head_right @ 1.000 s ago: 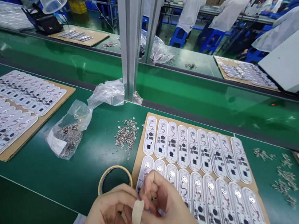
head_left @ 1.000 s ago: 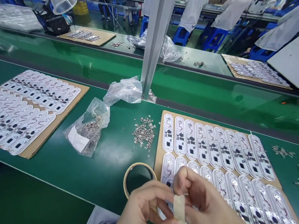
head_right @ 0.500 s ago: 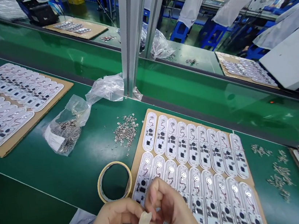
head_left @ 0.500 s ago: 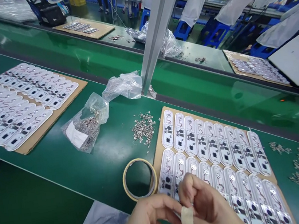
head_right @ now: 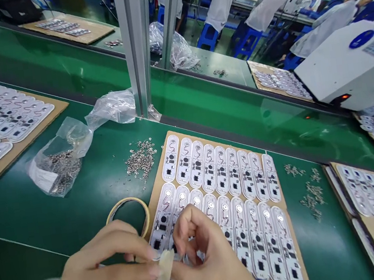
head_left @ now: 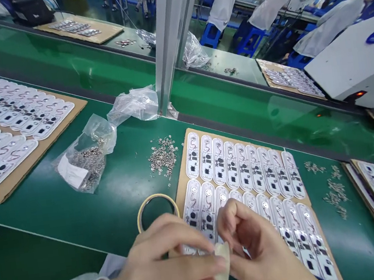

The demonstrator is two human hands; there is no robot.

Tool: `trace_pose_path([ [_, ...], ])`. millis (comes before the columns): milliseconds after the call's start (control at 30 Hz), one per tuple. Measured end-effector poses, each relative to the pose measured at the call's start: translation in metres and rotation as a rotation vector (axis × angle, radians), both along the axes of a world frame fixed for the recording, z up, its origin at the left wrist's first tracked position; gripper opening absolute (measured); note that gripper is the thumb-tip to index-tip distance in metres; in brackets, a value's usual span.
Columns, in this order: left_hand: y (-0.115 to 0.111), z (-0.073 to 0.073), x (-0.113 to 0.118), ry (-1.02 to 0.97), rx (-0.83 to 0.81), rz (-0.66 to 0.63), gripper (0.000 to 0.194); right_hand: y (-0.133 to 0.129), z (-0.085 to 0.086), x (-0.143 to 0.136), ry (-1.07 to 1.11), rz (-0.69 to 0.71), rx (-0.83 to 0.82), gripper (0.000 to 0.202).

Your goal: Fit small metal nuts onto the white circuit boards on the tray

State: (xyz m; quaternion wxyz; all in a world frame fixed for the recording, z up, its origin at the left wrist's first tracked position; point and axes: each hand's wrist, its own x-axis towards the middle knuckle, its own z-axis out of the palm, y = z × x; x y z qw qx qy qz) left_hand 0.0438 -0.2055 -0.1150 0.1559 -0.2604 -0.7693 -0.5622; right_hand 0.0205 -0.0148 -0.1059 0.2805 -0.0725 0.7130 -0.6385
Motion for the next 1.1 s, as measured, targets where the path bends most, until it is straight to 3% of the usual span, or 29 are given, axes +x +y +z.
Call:
trace_pose_path([
  [100, 0.004, 0.008, -0.012, 0.022, -0.15, -0.092, 0.015, -0.002, 0.005, 0.002, 0.082, -0.006, 0.076, 0.023],
  [333, 0.011, 0.001, -0.004, -0.06, -0.191, -0.163, 0.016, 0.001, 0.008, 0.004, 0.318, 0.012, 0.183, 0.019],
  [433, 0.012, -0.001, 0.001, -0.197, -0.238, -0.182, 0.011, 0.003, 0.005, 0.006, 0.341, 0.017, 0.21, 0.021],
  [567, 0.014, -0.006, -0.001, -0.204, -0.213, -0.228, 0.027, 0.003, 0.005, 0.005, 0.283, 0.039, 0.222, 0.021],
  [700, 0.015, -0.01, -0.005, -0.187, -0.162, -0.214, 0.022, 0.001, 0.009, 0.001, 0.135, 0.034, 0.179, 0.023],
  [833, 0.012, -0.012, -0.007, -0.147, -0.163, -0.197, 0.01, 0.0, 0.011, 0.001, 0.131, 0.037, 0.181, 0.023],
  [967, 0.01, -0.011, -0.005, -0.076, -0.162, -0.182, 0.011, 0.002, 0.007, 0.003, 0.308, 0.073, 0.216, 0.025],
  [1100, 0.014, -0.006, 0.0, -0.193, -0.039, -0.038, 0.027, 0.006, 0.0, 0.008, 0.575, 0.12, 0.254, 0.027],
])
